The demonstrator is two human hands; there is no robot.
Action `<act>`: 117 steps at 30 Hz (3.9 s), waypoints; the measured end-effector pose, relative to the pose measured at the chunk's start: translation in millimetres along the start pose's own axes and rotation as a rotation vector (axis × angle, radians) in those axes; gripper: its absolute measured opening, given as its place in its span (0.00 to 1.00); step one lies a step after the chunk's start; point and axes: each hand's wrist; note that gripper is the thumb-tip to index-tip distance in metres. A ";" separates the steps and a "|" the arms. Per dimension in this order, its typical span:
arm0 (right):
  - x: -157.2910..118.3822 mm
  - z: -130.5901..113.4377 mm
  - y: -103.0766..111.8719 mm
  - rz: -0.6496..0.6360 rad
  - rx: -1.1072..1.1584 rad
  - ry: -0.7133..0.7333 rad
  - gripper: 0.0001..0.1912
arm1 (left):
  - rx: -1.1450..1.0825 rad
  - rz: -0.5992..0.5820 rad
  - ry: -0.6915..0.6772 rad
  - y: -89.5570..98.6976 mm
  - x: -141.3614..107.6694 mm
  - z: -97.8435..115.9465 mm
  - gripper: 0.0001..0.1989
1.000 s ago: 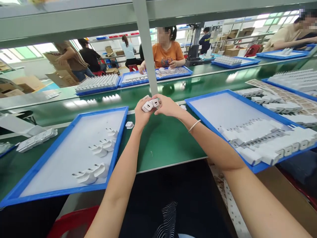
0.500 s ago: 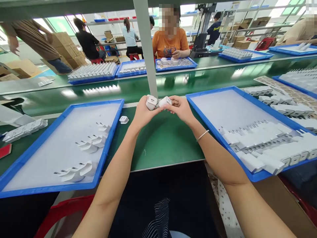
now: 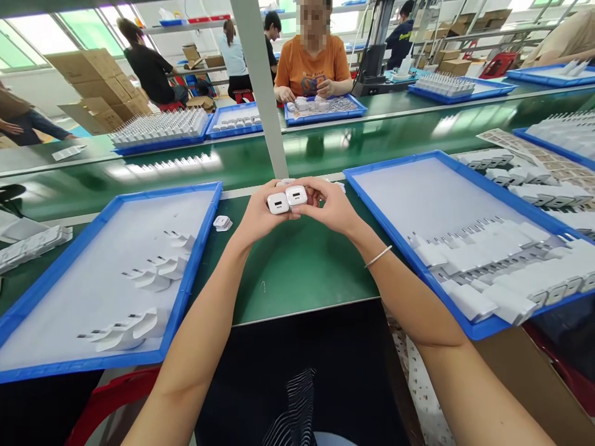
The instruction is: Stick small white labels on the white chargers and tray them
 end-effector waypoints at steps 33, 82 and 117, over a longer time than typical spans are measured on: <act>8.9 4.7 2.9 -0.022 0.364 -0.301 0.25 | -0.752 -0.176 0.350 -3.1 -2.2 5.2 0.32; -4.8 3.0 -7.9 0.443 -0.212 0.239 0.10 | -0.665 0.073 0.280 -30.7 -8.8 22.1 0.28; -1.3 -20.0 -0.3 0.142 0.370 -0.058 0.20 | 0.021 0.421 -0.344 -21.6 -2.4 1.0 0.16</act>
Point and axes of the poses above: each hand's wrist, its own x-axis towards the middle knuckle, its own y-axis out of the back of the hand, z = x × y, and after that the axes turned 7 degrees about z, right-handed
